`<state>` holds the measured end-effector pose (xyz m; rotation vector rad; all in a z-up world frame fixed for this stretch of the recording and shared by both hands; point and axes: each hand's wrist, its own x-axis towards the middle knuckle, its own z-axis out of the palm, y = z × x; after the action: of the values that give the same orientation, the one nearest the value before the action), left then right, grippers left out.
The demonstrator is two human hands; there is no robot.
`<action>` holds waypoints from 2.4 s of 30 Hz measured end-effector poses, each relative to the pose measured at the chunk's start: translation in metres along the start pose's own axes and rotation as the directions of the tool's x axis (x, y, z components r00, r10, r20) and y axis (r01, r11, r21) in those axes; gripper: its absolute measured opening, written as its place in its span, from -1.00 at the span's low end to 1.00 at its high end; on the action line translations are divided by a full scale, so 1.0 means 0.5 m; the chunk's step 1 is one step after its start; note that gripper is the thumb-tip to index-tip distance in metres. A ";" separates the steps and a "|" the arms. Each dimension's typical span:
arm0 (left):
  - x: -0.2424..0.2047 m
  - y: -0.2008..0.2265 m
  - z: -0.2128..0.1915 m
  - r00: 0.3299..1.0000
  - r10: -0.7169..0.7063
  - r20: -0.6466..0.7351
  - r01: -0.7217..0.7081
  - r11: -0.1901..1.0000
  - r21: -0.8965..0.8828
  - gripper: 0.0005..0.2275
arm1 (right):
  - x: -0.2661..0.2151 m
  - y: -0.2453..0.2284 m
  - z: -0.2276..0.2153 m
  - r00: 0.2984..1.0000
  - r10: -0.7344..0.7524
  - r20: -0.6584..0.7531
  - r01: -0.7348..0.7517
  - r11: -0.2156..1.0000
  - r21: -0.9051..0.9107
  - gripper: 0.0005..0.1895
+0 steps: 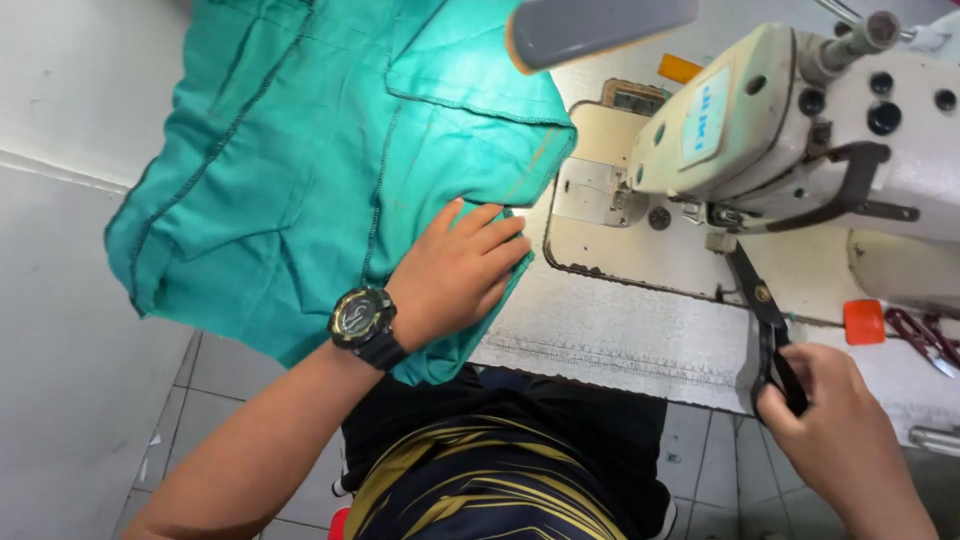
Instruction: Trimming excess fabric from a green garment with scissors and aligning it on a sewing table for inspection or further processing.
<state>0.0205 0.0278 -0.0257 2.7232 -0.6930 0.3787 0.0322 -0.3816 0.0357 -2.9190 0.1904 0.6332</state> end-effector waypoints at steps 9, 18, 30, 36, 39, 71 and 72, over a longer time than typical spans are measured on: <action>-0.073 0.030 -0.030 0.898 -0.326 -0.295 0.352 0.935 0.039 -0.75 | -0.145 0.013 0.157 0.969 -0.155 0.193 -0.090 0.509 0.856 -0.17; -0.084 0.033 -0.017 0.864 -0.380 -0.331 0.418 0.907 0.049 -0.80 | -0.187 -0.188 0.253 0.779 -0.469 0.416 -0.334 0.252 0.908 -0.31; -0.098 0.040 -0.028 0.915 -0.308 -0.260 0.306 0.951 -0.048 -0.73 | -0.204 -0.119 0.247 0.818 -0.420 0.392 -0.322 0.231 0.918 -0.29; -0.099 0.046 -0.023 0.905 -0.320 -0.279 0.322 0.946 -0.039 -0.77 | -0.216 -0.157 0.253 0.808 -0.417 0.417 -0.351 0.227 0.908 -0.30; -0.102 0.046 -0.025 0.907 -0.316 -0.279 0.315 0.948 -0.049 -0.77 | -0.212 -0.185 0.250 0.806 -0.407 0.430 -0.334 0.287 0.898 -0.31; -0.039 -0.110 -0.120 0.934 -0.330 -0.135 0.353 0.908 0.225 -0.74 | -0.192 0.025 0.228 0.978 -0.077 0.195 -0.139 0.462 0.876 -0.14; -0.045 -0.135 -0.128 0.899 -0.420 -0.122 0.433 0.896 0.103 -0.64 | -0.175 0.073 0.259 0.954 -0.121 0.276 -0.199 0.434 0.879 -0.02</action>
<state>0.0239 0.1164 0.0105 2.8483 -0.0319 0.4544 -0.1044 -0.3870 -0.0483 -1.7218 0.4120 0.6775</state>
